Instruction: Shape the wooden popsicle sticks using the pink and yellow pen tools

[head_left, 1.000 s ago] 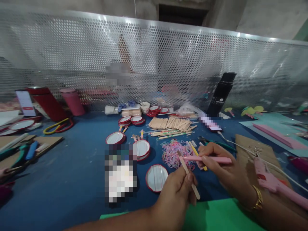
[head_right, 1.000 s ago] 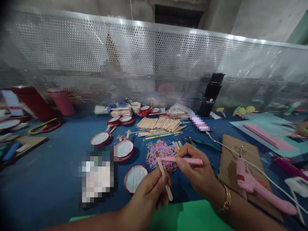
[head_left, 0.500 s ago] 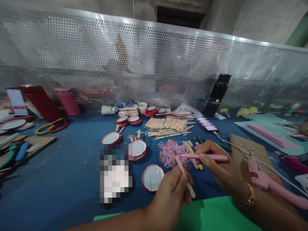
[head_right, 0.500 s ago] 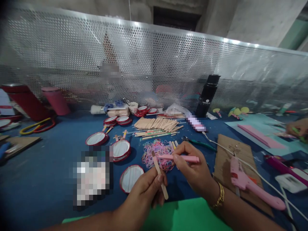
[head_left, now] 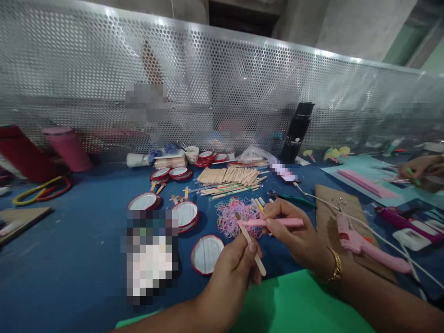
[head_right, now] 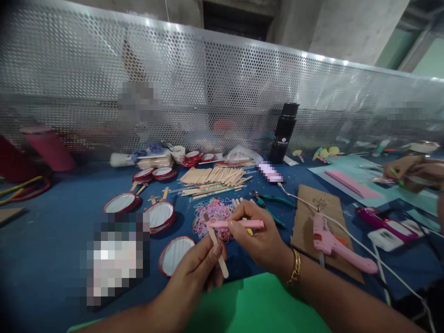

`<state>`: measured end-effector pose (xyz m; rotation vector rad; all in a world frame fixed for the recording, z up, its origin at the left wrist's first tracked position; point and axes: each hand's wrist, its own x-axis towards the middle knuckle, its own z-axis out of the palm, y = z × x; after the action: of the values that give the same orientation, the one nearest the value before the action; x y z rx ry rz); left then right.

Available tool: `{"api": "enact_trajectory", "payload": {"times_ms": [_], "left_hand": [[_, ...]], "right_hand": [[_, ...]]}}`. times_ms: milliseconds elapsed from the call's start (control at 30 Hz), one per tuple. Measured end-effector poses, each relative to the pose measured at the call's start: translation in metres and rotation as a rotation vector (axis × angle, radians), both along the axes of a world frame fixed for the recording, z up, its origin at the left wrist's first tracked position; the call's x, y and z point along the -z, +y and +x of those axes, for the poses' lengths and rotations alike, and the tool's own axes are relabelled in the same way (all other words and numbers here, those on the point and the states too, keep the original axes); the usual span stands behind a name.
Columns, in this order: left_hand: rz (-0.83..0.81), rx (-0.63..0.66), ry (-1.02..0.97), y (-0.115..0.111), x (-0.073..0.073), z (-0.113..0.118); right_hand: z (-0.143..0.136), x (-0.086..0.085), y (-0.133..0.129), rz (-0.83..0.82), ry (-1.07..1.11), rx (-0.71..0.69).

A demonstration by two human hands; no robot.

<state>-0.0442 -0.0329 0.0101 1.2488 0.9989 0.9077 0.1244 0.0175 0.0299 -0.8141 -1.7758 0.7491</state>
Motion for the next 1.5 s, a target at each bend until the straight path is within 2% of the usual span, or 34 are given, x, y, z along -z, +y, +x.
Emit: {"api": "enact_trajectory", "payload": {"times_ms": [300,700,900,1167,1500], "left_hand": [[0.003,0.003,0.004,-0.0009,-0.0023,0.0007],[0.025,0.009,0.011,-0.0008,0.0019,0.0006],[0.015,0.002,-0.017,-0.0003,0.0024,0.0015],[0.043,0.01,-0.024,-0.0005,0.0066,0.0006],[0.072,0.017,-0.042,-0.0017,0.0032,0.0012]], "right_hand": [[0.001,0.0006,-0.0009,0.0,0.013,-0.001],[0.0014,0.0008,-0.0004,-0.04,0.01,-0.014],[0.0017,-0.0002,0.0006,-0.012,0.011,0.026],[0.0012,0.0034,0.0012,-0.012,0.01,-0.002],[0.0018,0.0039,-0.0009,-0.025,0.009,-0.012]]}}
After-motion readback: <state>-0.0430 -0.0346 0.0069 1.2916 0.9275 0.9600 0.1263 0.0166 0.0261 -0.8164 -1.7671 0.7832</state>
